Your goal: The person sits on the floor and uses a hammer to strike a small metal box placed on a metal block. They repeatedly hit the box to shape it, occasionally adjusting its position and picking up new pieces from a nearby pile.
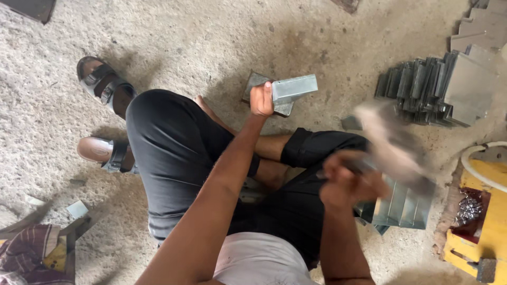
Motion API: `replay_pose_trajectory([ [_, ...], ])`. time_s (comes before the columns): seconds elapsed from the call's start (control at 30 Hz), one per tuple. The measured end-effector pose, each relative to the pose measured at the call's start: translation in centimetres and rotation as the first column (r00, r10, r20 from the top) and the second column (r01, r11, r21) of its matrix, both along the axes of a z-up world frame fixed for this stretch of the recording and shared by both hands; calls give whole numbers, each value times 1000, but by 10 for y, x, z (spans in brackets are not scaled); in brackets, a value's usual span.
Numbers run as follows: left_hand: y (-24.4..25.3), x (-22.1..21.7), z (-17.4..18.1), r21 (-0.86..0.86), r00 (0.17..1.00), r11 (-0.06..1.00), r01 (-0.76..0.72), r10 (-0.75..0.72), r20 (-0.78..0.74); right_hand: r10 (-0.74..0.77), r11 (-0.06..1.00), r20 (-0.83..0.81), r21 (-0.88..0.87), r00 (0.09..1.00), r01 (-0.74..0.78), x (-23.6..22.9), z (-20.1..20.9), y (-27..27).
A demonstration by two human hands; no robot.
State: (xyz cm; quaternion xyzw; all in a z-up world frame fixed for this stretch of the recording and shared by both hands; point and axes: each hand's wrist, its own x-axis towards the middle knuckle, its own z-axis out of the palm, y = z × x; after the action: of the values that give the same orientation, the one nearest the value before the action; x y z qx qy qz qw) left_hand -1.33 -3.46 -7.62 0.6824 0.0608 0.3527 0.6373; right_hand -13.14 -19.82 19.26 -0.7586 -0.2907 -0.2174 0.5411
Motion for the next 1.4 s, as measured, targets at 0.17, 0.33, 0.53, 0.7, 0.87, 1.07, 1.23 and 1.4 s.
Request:
replay_pose_trajectory([
  [0.17,-6,1,-3,-10,1000,1000,-8,8,-25,-134,927,-554,-364,821,-94,9,-12,1],
  [0.33,-22,-5,-39,508,861,697,-506,367,353,-102,985,-415,-171,904,32,-21,-2,-13],
  [0.53,-7,7,-33,56,996,995,-88,87,17,-141,859,-106,-508,984,69,9,-50,1],
  [0.7,19,3,2,342,997,939,18,7,-71,-128,987,-730,-31,671,155,4,-92,-22],
  [0.87,35,-5,34,870,980,492,41,151,-132,-225,970,-790,-128,570,206,16,-121,-35],
  [1.07,15,-15,9,740,837,565,365,150,-527,-184,978,-843,-104,506,183,33,-179,-24],
  [1.23,73,3,-13,801,801,558,-218,570,-180,-246,969,-723,-201,645,144,28,-189,-30],
  [1.4,87,-13,-17,341,511,841,421,91,-855,-282,911,-472,-404,835,80,23,-163,-16],
])
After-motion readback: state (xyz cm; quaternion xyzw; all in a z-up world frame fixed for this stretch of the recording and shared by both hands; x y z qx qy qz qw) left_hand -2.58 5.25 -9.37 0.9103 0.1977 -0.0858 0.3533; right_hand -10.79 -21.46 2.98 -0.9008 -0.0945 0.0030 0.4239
